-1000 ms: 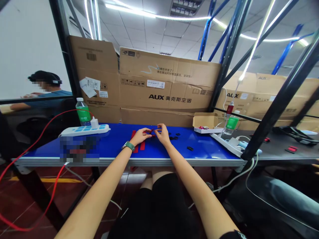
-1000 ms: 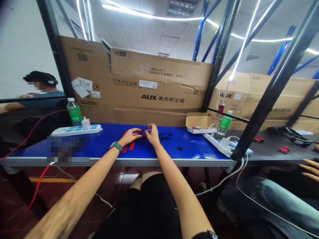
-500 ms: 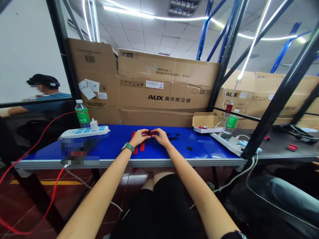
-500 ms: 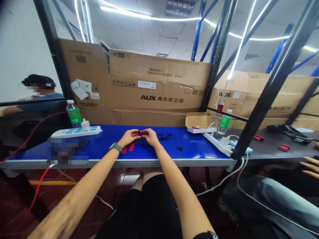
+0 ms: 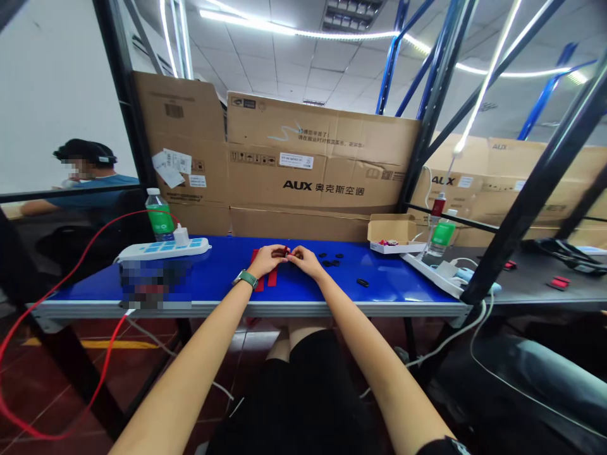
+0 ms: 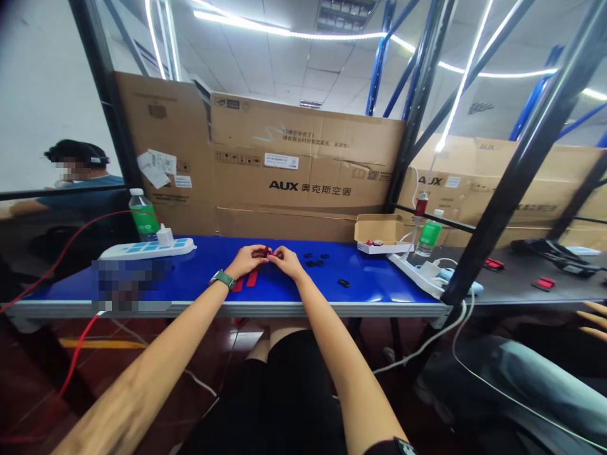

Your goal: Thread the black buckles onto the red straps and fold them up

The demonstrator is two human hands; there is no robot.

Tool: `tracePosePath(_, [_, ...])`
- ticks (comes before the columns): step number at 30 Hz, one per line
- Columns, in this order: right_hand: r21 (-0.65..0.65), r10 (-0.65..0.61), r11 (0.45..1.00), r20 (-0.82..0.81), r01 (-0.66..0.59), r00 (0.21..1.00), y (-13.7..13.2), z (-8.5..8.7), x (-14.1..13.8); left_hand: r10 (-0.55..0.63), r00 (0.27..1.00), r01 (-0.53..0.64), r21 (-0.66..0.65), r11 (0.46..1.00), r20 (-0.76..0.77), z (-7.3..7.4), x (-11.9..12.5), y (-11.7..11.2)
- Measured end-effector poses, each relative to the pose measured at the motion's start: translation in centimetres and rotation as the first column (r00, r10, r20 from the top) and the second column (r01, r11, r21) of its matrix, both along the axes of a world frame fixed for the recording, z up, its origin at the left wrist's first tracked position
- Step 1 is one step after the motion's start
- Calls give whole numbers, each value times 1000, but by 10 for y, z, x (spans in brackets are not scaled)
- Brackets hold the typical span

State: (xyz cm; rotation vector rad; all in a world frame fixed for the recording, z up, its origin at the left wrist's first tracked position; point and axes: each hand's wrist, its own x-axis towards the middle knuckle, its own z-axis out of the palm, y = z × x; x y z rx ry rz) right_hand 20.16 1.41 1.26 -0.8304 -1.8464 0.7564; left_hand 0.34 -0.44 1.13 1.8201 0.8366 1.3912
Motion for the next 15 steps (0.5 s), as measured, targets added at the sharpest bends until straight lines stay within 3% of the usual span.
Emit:
tracePosePath(2, [-11, -12, 1000, -36, 12, 999, 2, 0, -1, 14, 1000, -14, 7, 1000, 1, 2, 1, -2])
tracePosePath(8, [-135, 69, 984, -303, -115, 950, 1, 8, 1, 77, 997, -78, 60, 995, 16, 8, -2, -2])
tracePosePath(13, [-193, -94, 981, -441, 8, 893, 7, 9, 7, 116, 993, -118, 67, 991, 27, 7, -5, -2])
tracePosePath(15, [-214, -173, 973, -396, 93, 902, 11, 8, 9, 112, 994, -113, 80, 990, 6, 6, -5, -3])
